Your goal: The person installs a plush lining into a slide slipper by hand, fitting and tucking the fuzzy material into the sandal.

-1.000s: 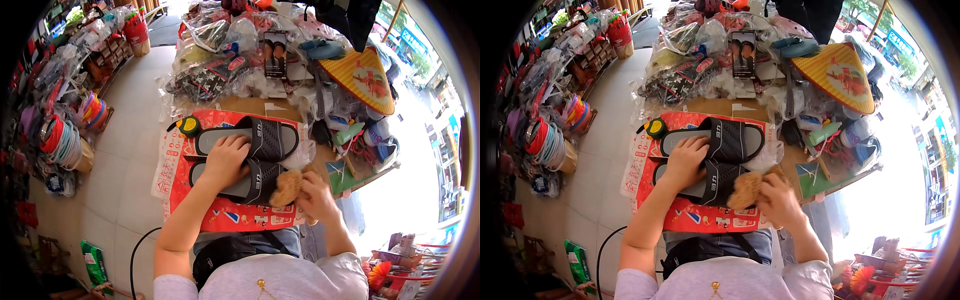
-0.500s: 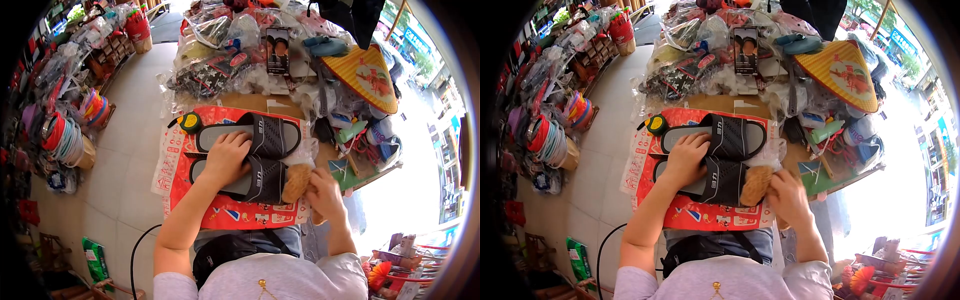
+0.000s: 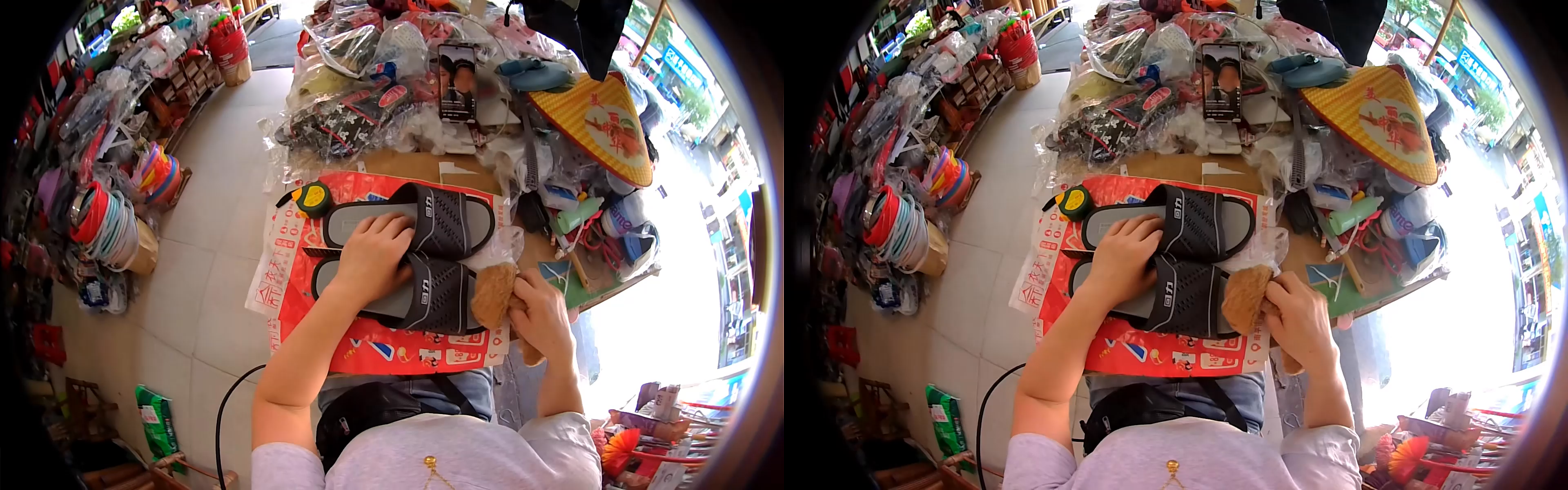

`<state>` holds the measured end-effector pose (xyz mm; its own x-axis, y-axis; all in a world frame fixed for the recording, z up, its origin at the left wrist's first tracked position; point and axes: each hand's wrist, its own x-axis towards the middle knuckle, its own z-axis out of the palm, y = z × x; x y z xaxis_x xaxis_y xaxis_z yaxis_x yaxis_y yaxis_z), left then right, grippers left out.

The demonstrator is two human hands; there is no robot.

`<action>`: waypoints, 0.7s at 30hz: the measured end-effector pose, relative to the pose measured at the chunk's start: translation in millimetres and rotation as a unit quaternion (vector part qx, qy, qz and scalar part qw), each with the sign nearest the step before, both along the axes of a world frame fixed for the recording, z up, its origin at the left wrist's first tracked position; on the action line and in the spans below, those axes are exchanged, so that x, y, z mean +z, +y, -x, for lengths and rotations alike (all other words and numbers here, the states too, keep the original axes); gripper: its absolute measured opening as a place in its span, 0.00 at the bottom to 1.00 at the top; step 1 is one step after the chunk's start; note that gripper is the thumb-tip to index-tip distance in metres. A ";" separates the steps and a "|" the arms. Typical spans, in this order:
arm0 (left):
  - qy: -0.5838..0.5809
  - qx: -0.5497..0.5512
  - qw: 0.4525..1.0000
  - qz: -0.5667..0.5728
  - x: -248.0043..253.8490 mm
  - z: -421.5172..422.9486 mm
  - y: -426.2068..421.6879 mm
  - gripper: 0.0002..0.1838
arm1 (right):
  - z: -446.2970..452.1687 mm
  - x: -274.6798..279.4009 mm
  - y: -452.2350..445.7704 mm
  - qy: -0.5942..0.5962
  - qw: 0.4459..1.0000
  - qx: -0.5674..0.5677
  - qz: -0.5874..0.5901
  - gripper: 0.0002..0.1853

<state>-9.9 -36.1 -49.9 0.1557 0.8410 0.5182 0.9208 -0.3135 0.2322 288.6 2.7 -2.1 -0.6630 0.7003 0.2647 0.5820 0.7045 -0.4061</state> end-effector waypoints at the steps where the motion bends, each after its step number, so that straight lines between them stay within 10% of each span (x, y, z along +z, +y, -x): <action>1: 0.003 0.002 1.000 0.001 0.0 0.0 0.1 0.27 | -0.8 7.4 -0.7 -0.012 1.000 -0.017 -0.022 0.12; 7: 0.007 0.002 1.000 -0.011 -3.3 0.8 1.1 0.26 | 53.6 5.7 -10.4 0.050 0.990 0.133 0.002 0.13; 15: 0.000 0.006 1.000 0.017 -1.5 4.5 -1.4 0.25 | 24.4 1.6 3.1 0.076 0.995 -0.038 -0.050 0.12; 19: -0.106 -0.079 0.988 0.078 16.8 29.8 -13.5 0.24 | 54.4 4.4 -19.5 0.107 0.993 0.036 -0.035 0.22; 21: -0.345 -0.036 0.933 0.092 28.4 55.6 -17.8 0.25 | 67.8 4.8 -34.1 0.007 0.995 0.085 -0.059 0.35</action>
